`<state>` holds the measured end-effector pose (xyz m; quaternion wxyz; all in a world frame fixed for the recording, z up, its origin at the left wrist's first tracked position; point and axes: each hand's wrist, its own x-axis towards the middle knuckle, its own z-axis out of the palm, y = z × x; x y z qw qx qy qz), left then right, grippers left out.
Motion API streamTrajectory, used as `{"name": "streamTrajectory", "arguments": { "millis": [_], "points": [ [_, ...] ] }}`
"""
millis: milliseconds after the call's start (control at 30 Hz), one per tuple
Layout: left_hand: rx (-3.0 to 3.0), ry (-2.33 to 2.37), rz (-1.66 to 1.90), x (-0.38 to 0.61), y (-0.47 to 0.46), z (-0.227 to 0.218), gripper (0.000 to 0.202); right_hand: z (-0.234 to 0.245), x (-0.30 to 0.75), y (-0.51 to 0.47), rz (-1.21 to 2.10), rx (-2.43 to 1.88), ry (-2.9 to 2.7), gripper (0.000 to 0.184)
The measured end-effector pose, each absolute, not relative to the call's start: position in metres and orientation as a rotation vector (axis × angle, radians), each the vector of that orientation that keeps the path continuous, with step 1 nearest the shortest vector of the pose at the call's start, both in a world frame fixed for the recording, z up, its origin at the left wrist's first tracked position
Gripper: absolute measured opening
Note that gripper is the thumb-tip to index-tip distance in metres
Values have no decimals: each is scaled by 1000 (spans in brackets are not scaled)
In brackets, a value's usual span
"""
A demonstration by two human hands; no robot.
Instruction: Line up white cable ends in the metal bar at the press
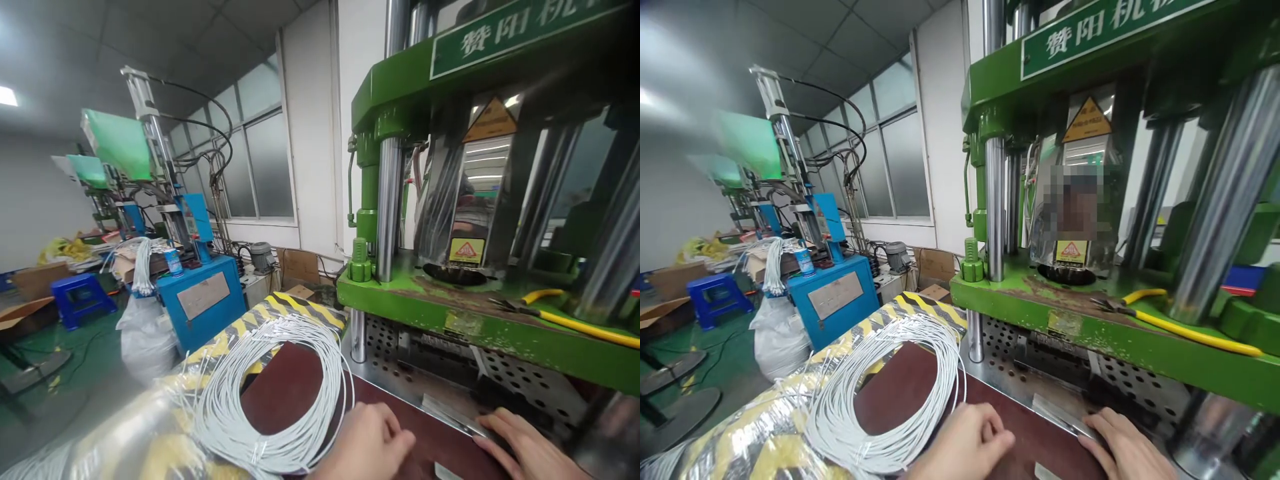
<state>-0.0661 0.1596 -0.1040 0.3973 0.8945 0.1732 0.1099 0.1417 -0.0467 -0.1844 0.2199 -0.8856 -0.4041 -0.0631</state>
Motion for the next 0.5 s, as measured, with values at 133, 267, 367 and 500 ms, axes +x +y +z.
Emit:
{"name": "streamTrajectory", "arguments": {
  "millis": [133,267,367,500],
  "points": [
    [2376,303,158,-54,132,-113,29,-139,113,-50,-119,-2422,-1060,35],
    [2483,174,82,-47,126,-117,27,-96,94,-74,-39,-2390,-1012,36],
    [2551,81,16,-41,127,-118,22,-84,85,-104,190,-2374,-985,33],
    [2635,36,-56,-35,126,-118,15,-91,74,-136,283,-2366,-968,27]
  ]
}}
